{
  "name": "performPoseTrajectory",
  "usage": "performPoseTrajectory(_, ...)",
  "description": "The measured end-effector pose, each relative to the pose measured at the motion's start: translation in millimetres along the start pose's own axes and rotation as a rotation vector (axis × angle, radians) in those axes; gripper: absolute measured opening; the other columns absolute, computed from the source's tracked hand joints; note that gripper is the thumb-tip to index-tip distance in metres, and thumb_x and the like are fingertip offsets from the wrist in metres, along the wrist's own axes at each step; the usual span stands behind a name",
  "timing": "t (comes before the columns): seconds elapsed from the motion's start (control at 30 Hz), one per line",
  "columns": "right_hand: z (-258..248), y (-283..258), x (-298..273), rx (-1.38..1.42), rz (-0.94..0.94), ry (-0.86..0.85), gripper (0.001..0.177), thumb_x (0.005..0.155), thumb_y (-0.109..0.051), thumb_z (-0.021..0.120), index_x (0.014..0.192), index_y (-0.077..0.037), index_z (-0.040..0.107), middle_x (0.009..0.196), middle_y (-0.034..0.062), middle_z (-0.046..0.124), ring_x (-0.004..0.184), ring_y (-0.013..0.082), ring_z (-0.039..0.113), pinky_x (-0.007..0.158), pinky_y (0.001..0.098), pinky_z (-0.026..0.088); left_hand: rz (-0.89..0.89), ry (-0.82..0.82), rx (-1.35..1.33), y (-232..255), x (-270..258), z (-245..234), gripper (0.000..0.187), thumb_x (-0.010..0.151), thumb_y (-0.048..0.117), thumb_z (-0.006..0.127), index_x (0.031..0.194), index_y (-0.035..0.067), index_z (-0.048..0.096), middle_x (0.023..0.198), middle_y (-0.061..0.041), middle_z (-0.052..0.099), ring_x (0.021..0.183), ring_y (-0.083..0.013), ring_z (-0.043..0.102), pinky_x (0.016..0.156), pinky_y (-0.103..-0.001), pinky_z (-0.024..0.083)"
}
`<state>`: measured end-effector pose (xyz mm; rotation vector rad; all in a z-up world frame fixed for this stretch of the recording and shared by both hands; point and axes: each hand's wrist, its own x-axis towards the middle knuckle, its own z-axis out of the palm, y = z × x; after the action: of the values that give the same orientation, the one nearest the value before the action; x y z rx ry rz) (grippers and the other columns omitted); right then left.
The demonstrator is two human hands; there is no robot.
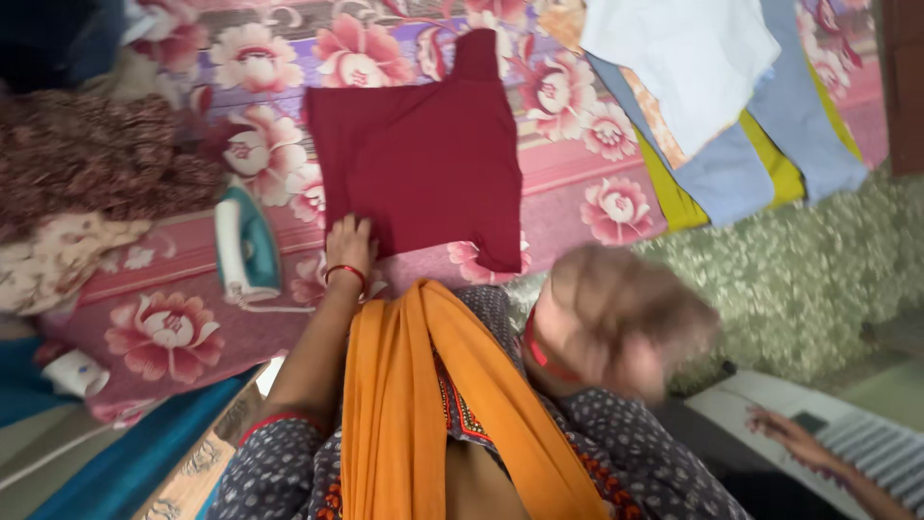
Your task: The person irons a maroon t-shirt, a floral patterned cloth, and a pair of dark blue shorts on a bed. They use a handheld electric iron to smooth each item, flipping the t-shirt over to iron the other side before moving to the next item.
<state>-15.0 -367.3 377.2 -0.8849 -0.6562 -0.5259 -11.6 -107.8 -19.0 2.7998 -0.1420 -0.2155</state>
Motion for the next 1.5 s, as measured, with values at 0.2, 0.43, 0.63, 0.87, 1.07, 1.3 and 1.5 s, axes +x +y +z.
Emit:
performPoseTrajectory(0.2, 5, -21, -7, -0.223, -0.195, 0.054, 0.002, 0.098, -0.012, 0.061, 0.097, -0.011, 0.061, 0.076, -0.0026, 0.046, 0.057, 0.0075, 0.037, 0.045, 0.0266, 0.026, -0.045, -0.373, 0.198, 0, -2, 15, 0.06, 0.081, 0.042, 0.079, 0.129, 0.014, 0.057, 0.132, -0.01, 0.053, 0.125, -0.03, 0.051, 0.1, -0.046, 0.045)
performPoseTrajectory(0.43, -178, 70, -106, -0.899, 0.202, 0.348, 0.034, 0.088, -0.015, 0.079, 0.112, 0.0, 0.06, 0.099, 0.0124, 0.057, 0.084, 0.02, 0.051, 0.069, 0.0323, 0.039, 0.026, -0.422, 0.261, 3, 3, 9, 0.062, 0.082, 0.046, 0.078, 0.129, 0.012, 0.057, 0.129, -0.01, 0.055, 0.121, -0.0284, 0.053, 0.098, -0.044, 0.046)
performPoseTrajectory(0.63, -336, 180, -266, -1.548, 1.0, 0.34, 0.064, 0.078, -0.016, 0.095, 0.124, 0.009, 0.059, 0.118, 0.0253, 0.067, 0.107, 0.0307, 0.063, 0.089, 0.0373, 0.05, 0.024, -0.204, -0.136, 36, 9, -2, 0.043, 0.088, 0.04, 0.075, 0.116, 0.008, 0.067, 0.119, -0.016, 0.061, 0.113, -0.035, 0.056, 0.096, -0.046, 0.048)
performPoseTrajectory(0.87, -282, 201, -342, -1.091, 1.511, 0.569, 0.027, 0.079, -0.014, 0.078, 0.104, -0.005, 0.075, 0.1, 0.0179, 0.078, 0.087, 0.0276, 0.074, 0.074, 0.04, 0.06, -0.085, -0.046, -1.046, 78, 35, 45, 0.023, 0.094, 0.023, 0.076, 0.101, 0.004, 0.066, 0.102, -0.006, 0.067, 0.09, -0.0159, 0.067, 0.083, -0.028, 0.056)
performPoseTrajectory(1.07, -205, 219, -298, -1.637, 0.873, -0.2, 0.036, 0.074, -0.022, 0.087, 0.103, -0.018, 0.067, 0.138, 0.0134, 0.059, 0.134, 0.037, 0.05, 0.102, 0.0593, 0.042, -0.221, -0.167, -1.336, 91, 99, 118, 0.024, 0.098, 0.019, 0.074, 0.108, 0.001, 0.062, 0.092, 0.0, 0.064, 0.084, -0.0083, 0.058, 0.076, -0.026, 0.051)
performPoseTrajectory(1.3, -281, 186, -312, -1.652, 1.39, 0.38, 0.082, 0.068, -0.024, 0.088, 0.141, -0.022, 0.052, 0.144, 0.0245, 0.047, 0.129, 0.0438, 0.05, 0.104, 0.053, 0.045, -0.373, -0.277, -1.436, 86, 68, 143, 0.02, 0.096, 0.017, 0.068, 0.109, 0.002, 0.064, 0.089, -0.001, 0.065, 0.078, -0.0079, 0.058, 0.068, -0.024, 0.049)
performPoseTrajectory(1.5, -277, 225, -332, -1.056, 1.157, 0.302, 0.036, 0.079, -0.007, 0.079, 0.115, 0.0, 0.073, 0.115, 0.0094, 0.076, 0.105, 0.0244, 0.073, 0.093, 0.0366, 0.058, -0.429, -0.329, -1.438, 95, 63, 136, 0.02, 0.1, 0.021, 0.069, 0.108, 0.004, 0.065, 0.092, -0.001, 0.065, 0.081, -0.0086, 0.057, 0.071, -0.025, 0.048)
